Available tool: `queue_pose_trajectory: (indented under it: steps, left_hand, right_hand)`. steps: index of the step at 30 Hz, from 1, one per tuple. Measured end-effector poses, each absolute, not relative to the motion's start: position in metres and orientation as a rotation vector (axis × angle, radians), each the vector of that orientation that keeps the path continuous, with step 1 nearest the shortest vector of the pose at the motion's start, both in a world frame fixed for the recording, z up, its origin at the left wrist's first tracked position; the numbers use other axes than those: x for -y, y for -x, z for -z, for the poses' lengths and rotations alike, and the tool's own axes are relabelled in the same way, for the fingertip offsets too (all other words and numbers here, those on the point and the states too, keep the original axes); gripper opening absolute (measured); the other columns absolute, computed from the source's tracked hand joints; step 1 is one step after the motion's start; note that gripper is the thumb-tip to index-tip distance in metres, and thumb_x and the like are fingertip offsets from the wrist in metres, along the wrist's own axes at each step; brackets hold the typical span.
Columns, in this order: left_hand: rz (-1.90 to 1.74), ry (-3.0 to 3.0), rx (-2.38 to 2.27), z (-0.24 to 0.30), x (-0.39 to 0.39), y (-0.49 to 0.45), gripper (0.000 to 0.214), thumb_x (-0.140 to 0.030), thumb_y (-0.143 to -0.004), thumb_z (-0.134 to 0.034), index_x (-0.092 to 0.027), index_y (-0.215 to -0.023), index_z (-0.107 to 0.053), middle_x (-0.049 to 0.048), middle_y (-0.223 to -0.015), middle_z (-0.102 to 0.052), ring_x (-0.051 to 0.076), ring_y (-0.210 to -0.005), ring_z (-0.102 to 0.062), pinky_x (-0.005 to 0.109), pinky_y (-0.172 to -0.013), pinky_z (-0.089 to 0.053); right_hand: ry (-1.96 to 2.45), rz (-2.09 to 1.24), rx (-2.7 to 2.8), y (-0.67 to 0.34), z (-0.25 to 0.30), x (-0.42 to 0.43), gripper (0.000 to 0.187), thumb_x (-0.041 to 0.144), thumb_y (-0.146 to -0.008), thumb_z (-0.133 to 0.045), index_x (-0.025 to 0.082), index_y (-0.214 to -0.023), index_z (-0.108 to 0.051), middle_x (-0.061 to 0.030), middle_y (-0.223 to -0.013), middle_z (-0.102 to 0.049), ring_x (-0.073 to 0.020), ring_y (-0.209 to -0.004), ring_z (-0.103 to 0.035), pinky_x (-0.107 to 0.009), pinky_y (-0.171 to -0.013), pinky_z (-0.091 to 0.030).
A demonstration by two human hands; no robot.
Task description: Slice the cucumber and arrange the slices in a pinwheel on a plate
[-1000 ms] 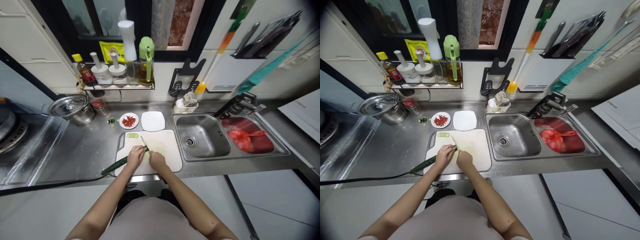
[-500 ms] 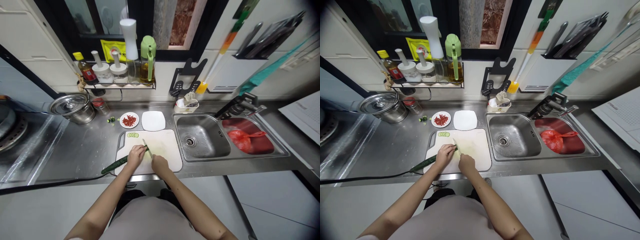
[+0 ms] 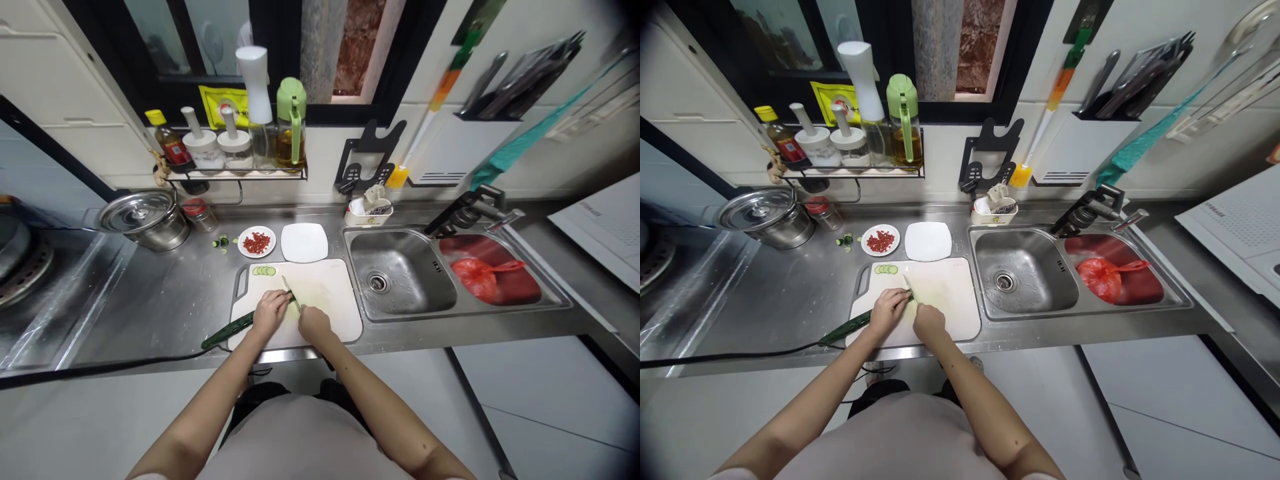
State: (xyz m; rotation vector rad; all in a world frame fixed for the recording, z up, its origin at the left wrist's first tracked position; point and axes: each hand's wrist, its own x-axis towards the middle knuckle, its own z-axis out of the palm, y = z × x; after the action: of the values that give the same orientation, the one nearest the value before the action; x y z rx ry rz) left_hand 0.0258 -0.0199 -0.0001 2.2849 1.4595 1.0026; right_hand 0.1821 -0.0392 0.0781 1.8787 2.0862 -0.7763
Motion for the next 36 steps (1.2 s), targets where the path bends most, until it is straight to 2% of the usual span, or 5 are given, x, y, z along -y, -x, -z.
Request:
queue_pose_trajectory:
  steps: [13,36]
  left_hand:
    - [-0.965,-2.259,-1.466,0.001,0.02,-0.026,0.022,-0.025,-0.092,-0.05,-0.023,-0.099,-0.071,0.0054,-0.102,-0.068,0.018,-0.097,-0.059,0.036,-0.087,-0.052]
    - [-0.997,-2.266,-1.473,0.002,0.021,-0.027,0.022,-0.025,-0.092,-0.051,-0.024,-0.1,-0.071,0.0056,-0.102,-0.068,0.018,-0.096,-0.059,0.035,-0.086,-0.052]
  right_hand:
    - [-1.906,0.766,-2.074,-0.189,-0.067,0.05,0.029,0.014,-0.089,-0.036,0.014,-0.105,-0.06,-0.0144,-0.098,-0.069,-0.0234,-0.095,-0.066,-0.031,-0.075,-0.047]
    - [-1.933,0.808,-2.079,-0.177,-0.07,0.028,0.034,0.012,-0.089,-0.035,0.014,-0.114,-0.059,-0.0151,-0.104,-0.069,-0.0224,-0.099,-0.065,-0.03,-0.077,-0.046]
